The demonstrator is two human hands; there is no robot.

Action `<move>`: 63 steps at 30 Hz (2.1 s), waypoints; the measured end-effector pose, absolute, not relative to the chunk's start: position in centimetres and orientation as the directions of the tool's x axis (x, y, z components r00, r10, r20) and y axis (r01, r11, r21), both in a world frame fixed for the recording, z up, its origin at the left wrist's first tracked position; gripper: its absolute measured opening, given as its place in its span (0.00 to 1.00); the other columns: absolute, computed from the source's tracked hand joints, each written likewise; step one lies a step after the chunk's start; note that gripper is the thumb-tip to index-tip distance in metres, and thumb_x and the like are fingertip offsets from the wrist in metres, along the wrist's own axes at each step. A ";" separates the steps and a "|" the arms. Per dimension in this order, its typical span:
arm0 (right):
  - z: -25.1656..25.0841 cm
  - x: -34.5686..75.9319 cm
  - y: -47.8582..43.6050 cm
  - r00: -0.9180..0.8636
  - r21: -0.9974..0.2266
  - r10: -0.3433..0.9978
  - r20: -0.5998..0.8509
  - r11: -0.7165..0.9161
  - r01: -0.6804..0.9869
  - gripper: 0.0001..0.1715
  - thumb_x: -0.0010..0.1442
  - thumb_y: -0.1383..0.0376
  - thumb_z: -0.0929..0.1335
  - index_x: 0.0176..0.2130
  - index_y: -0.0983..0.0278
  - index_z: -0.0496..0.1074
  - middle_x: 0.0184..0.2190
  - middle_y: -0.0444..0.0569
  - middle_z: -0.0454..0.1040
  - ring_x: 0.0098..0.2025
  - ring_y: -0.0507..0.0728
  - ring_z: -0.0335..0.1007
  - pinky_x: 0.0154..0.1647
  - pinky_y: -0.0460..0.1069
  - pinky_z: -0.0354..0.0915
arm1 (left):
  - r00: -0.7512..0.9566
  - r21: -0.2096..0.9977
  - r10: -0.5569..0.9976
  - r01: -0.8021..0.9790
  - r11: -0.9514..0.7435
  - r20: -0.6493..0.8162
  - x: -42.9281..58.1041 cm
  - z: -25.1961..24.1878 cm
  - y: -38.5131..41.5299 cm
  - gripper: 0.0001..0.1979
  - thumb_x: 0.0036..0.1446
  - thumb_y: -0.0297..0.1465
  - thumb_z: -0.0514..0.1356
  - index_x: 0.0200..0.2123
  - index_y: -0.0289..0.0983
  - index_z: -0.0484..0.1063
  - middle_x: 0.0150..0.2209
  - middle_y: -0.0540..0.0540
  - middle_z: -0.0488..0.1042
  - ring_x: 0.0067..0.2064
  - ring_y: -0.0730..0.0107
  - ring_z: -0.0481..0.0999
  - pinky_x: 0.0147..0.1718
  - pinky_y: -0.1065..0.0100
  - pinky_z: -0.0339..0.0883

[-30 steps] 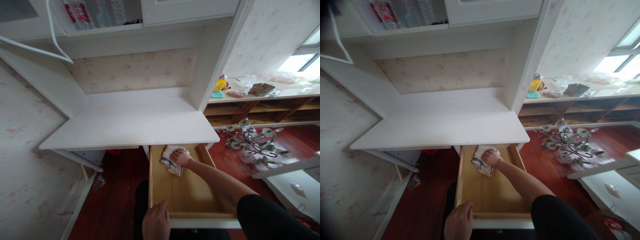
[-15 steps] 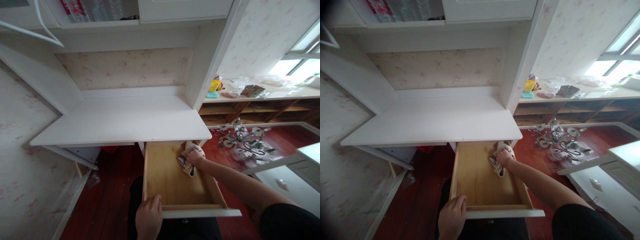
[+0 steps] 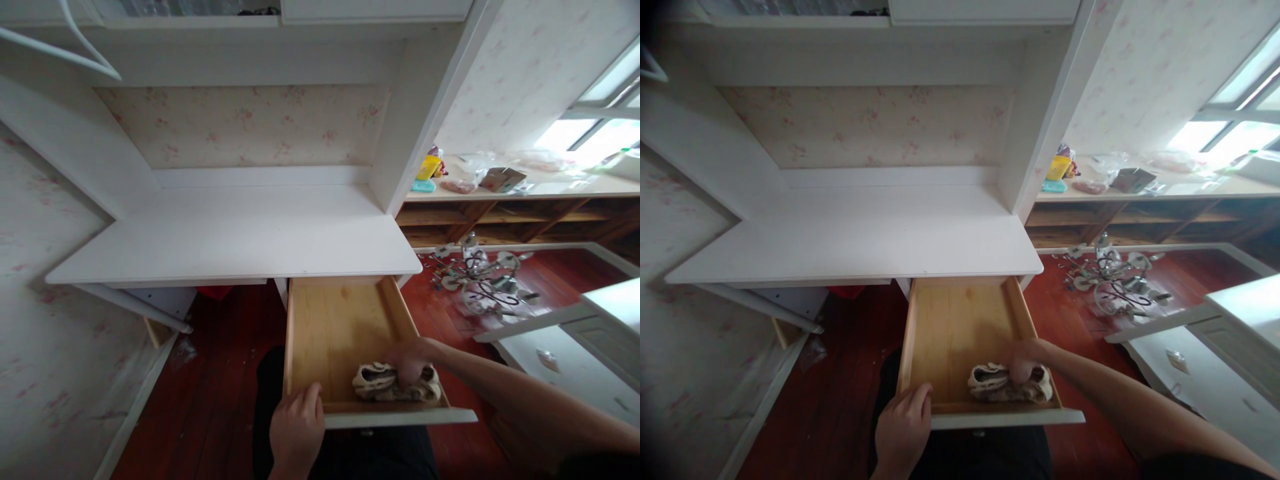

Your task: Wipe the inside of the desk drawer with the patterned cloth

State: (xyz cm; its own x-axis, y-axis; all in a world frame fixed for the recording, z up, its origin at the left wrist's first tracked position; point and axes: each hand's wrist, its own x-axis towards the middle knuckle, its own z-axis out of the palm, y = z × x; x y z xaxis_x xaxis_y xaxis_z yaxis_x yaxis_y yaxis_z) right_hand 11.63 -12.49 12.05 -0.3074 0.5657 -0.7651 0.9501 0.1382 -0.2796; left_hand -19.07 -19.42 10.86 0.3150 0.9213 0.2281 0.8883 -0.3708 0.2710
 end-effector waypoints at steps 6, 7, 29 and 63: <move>13.9 9.1 -12.5 -0.405 -0.431 0.476 -0.781 0.059 0.900 0.23 0.38 0.68 0.68 0.38 0.61 0.78 0.32 0.47 0.78 0.32 0.57 0.74 0.25 0.45 0.61 | 0.334 0.294 0.909 0.868 -0.400 0.249 -19.2 10.6 -19.5 0.12 0.57 0.22 0.55 0.36 0.43 0.74 0.28 0.52 0.76 0.31 0.70 0.76 0.32 0.69 0.64; 14.1 8.2 -12.2 -0.419 -0.445 0.479 -0.771 0.065 0.893 0.24 0.38 0.68 0.68 0.39 0.61 0.78 0.33 0.47 0.78 0.33 0.57 0.74 0.24 0.44 0.61 | 0.336 0.298 0.907 0.865 -0.405 0.255 -19.2 10.6 -19.5 0.12 0.56 0.21 0.55 0.36 0.42 0.74 0.28 0.52 0.76 0.31 0.69 0.76 0.32 0.69 0.64; 10.2 -8.9 -2.4 0.063 -0.730 0.784 -0.617 -0.600 0.327 0.11 0.50 0.71 0.65 0.36 0.66 0.72 0.28 0.47 0.76 0.26 0.52 0.72 0.22 0.42 0.63 | 0.323 0.250 0.863 0.864 -0.436 0.388 -19.1 9.9 -19.4 0.09 0.52 0.20 0.57 0.31 0.41 0.68 0.24 0.54 0.70 0.26 0.69 0.70 0.28 0.66 0.57; 5.8 1.7 -0.1 -0.488 0.007 0.869 -0.078 0.490 0.872 0.17 0.65 0.71 0.60 0.50 0.63 0.72 0.50 0.56 0.74 0.52 0.60 0.68 0.54 0.57 0.60 | 0.321 0.226 0.814 0.853 -0.471 0.484 -19.3 8.4 -18.9 0.12 0.52 0.20 0.56 0.35 0.42 0.72 0.25 0.54 0.74 0.27 0.72 0.74 0.28 0.70 0.63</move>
